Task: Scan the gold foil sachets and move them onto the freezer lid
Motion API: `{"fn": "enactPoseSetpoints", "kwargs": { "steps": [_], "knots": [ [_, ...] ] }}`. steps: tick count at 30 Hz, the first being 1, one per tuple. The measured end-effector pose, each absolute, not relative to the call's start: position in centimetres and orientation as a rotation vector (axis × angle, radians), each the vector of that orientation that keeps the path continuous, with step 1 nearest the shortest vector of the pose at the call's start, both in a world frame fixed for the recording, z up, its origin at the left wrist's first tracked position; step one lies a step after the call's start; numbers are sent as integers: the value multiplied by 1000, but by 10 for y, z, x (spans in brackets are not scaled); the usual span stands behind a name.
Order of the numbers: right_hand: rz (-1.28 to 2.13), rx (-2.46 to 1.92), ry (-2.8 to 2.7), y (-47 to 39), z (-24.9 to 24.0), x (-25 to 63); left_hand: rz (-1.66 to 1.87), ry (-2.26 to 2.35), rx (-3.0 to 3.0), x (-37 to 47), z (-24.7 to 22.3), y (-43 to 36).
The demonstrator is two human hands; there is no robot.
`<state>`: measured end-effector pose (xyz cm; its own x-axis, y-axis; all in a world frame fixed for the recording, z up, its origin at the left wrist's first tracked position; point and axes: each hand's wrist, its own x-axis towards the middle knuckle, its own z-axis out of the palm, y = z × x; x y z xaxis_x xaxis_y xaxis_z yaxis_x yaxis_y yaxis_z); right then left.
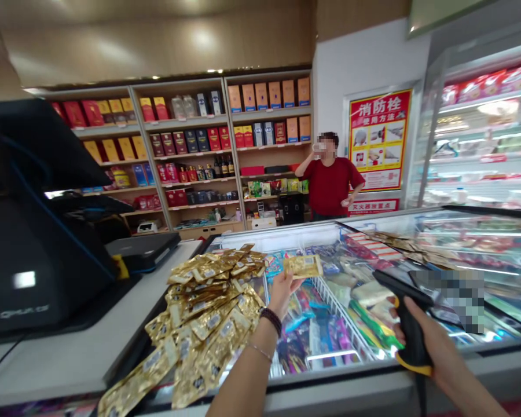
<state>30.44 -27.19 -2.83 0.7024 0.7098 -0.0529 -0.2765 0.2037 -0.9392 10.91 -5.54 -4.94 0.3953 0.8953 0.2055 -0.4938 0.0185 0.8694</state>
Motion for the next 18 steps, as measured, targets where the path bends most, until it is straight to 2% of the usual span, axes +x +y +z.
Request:
{"fn": "enactPoseSetpoints", "kwargs": {
  "steps": [11,18],
  "knots": [
    [605,-1362,-1008,-248,8,195,1298,459,1026,54,-37,-52],
    [515,-1438,-1108,-243,13,171,1331,461,1029,48,-36,-48]
  ]
}}
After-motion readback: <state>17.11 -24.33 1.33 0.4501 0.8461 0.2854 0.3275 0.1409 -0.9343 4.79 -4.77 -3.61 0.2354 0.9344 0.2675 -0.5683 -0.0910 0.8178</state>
